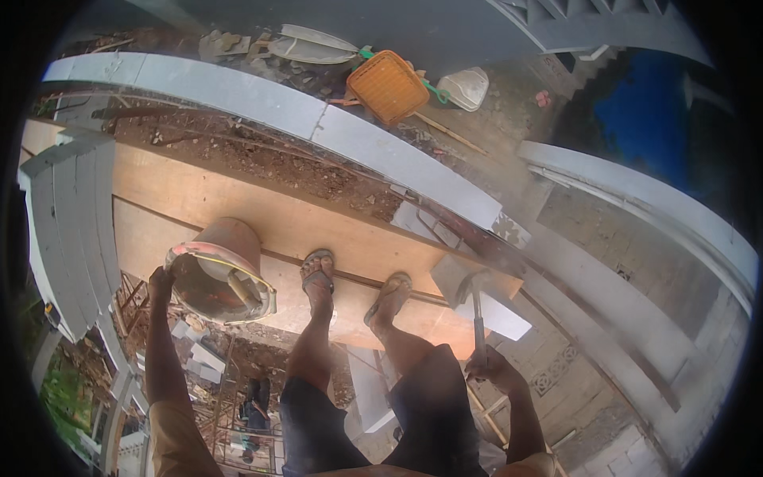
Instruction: The person measures and cuts white rectangular tiles on a wooden plank at a construction site. They use a tape measure to mark dimensions, a hand saw to cut the tile, and a hammer to tap the cut piece into place.
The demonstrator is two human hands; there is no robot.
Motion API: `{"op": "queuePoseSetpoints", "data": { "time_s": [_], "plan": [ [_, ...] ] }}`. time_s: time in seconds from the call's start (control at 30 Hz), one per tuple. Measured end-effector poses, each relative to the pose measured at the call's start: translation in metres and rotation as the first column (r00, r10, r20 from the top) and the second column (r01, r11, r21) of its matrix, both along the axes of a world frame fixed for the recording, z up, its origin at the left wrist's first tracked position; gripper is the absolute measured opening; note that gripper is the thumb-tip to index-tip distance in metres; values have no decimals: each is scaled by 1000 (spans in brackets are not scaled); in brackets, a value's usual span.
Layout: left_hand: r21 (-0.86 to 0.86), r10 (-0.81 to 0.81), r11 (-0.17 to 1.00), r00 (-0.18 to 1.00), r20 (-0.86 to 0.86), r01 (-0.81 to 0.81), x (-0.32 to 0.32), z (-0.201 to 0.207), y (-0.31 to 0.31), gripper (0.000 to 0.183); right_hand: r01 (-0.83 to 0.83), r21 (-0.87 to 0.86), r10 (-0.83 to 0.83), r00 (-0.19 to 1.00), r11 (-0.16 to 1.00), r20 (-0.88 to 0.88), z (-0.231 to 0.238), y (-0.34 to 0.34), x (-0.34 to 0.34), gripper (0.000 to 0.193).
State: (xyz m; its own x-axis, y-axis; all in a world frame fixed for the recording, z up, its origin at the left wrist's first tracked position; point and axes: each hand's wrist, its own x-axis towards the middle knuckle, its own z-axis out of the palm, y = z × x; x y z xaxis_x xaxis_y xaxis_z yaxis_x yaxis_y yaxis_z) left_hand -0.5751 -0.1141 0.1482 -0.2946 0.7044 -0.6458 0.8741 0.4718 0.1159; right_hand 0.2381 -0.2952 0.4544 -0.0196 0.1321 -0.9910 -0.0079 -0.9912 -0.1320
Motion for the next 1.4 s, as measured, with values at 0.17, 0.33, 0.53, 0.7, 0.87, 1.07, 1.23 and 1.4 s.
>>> {"op": "queuePoseSetpoints", "data": {
  "time_s": [0.17,0.33,0.53,0.7,0.87,1.07,1.23,1.4],
  "plan": [
    [-49,-62,997,996,58,64,-10,5,21,89,301,131,-322,924,945,204,-10,-50,2,43],
    [486,-444,786,896,13,382,221,64,123,68,508,424,-645,704,750,297,-25,-162,17,40],
    [449,-885,428,265,383,784,639,106,47,83,663,534,-849,359,525,389,-42,-231,44,35],
    [486,-862,-42,-277,424,873,843,109,-125,110,499,828,-889,-213,257,405,-94,-298,93,32],
    [417,-873,-311,-430,230,854,882,77,-212,115,-39,996,-801,-598,76,37,-114,-352,185,27],
    [459,-875,-398,-479,70,794,873,57,-225,116,445,829,-882,-156,340,445,-236,-373,170,25],
    [484,-886,-397,-464,20,780,874,56,-224,110,178,983,-837,-531,43,133,-205,-384,205,16],
    [620,-866,-419,-497,-54,663,869,33,-217,76,375,896,-840,-385,236,382,-239,-385,186,18]
  ]
}}
